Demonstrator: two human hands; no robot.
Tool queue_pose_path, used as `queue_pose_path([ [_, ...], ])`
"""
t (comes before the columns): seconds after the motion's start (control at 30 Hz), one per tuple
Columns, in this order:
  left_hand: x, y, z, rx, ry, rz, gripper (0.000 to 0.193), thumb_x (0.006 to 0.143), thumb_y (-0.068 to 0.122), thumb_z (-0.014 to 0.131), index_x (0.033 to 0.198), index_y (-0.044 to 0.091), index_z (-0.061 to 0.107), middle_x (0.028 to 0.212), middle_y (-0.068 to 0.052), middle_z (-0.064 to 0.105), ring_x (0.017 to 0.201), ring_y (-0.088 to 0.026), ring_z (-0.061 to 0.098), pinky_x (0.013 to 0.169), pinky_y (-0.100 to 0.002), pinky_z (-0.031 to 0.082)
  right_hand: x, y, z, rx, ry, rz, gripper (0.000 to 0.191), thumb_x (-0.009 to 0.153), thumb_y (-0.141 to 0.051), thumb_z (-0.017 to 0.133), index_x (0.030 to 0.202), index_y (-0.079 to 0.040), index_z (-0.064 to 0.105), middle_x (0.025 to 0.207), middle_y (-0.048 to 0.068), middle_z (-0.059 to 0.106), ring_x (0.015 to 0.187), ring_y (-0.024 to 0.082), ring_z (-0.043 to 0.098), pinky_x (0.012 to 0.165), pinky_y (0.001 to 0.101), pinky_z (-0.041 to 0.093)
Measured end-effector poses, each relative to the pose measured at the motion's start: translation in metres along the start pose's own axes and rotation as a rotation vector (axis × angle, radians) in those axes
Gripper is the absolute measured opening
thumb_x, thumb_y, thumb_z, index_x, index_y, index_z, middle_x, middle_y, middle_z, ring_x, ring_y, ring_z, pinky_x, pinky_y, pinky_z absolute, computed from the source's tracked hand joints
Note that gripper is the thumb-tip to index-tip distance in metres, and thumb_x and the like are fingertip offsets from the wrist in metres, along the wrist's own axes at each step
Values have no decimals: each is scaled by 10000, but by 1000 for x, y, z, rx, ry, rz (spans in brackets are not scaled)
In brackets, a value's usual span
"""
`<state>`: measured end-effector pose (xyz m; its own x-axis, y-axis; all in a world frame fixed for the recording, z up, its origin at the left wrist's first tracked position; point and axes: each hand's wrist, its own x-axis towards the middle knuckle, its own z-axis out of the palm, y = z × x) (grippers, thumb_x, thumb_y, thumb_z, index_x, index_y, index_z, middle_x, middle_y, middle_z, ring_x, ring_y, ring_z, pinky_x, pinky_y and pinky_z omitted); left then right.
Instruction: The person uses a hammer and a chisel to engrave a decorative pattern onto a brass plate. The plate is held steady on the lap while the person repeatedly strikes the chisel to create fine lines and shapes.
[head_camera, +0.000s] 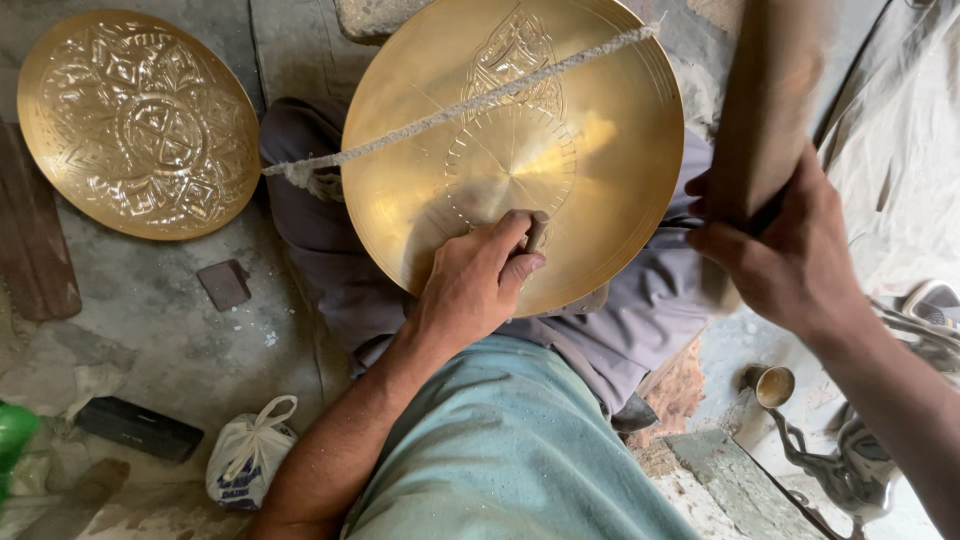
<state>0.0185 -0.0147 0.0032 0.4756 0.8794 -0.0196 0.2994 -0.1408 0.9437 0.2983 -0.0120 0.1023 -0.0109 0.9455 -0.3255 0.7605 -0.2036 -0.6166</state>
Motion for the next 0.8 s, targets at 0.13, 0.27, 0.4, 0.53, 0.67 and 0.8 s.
queue_pose_path([
  [0.13,1,1,-1,-4,-18,-53,290,950,172,721,1182,58,588,895,-119,701,832,-337,706,703,-451,541,0,1,3,-904,-69,-15,499,890,23,659,1340,-186,605,1063,84,746,931,258,698,863,460,569],
  [0.27,0,4,-3,-40,0,-31,295,955,153,709,1207,60,588,915,-118,700,841,-327,713,712,-440,551,-2,-5,6,-164,82,-17,439,852,-47,674,1238,-126,482,1015,31,704,911,180,696,799,382,576],
  [0.4,1,4,-3,5,-9,-30,284,960,160,722,1187,59,585,905,-122,696,840,-345,699,704,-457,529,-6,-17,7,-303,196,-85,339,867,-68,641,1184,-106,528,960,32,692,871,169,672,753,351,518],
  [0.53,0,2,-3,-27,4,-18,308,950,165,711,1213,66,583,908,-116,695,834,-334,708,706,-450,544,-10,-25,6,-908,-23,-98,399,823,-15,720,1184,-176,665,843,72,736,719,253,676,686,431,530],
  [0.67,-2,1,-2,25,-15,-16,272,972,185,723,1164,67,571,911,-118,695,844,-353,698,704,-469,521,-15,-25,8,-275,194,-11,349,866,-33,642,1196,-109,557,910,39,701,763,190,655,648,378,511],
  [0.8,-2,-1,-2,-6,-24,-51,292,962,181,712,1198,74,577,887,-119,680,821,-354,694,692,-467,529,-16,-19,8,-430,103,121,431,889,-21,613,1304,-138,625,906,62,696,683,195,650,609,391,518],
])
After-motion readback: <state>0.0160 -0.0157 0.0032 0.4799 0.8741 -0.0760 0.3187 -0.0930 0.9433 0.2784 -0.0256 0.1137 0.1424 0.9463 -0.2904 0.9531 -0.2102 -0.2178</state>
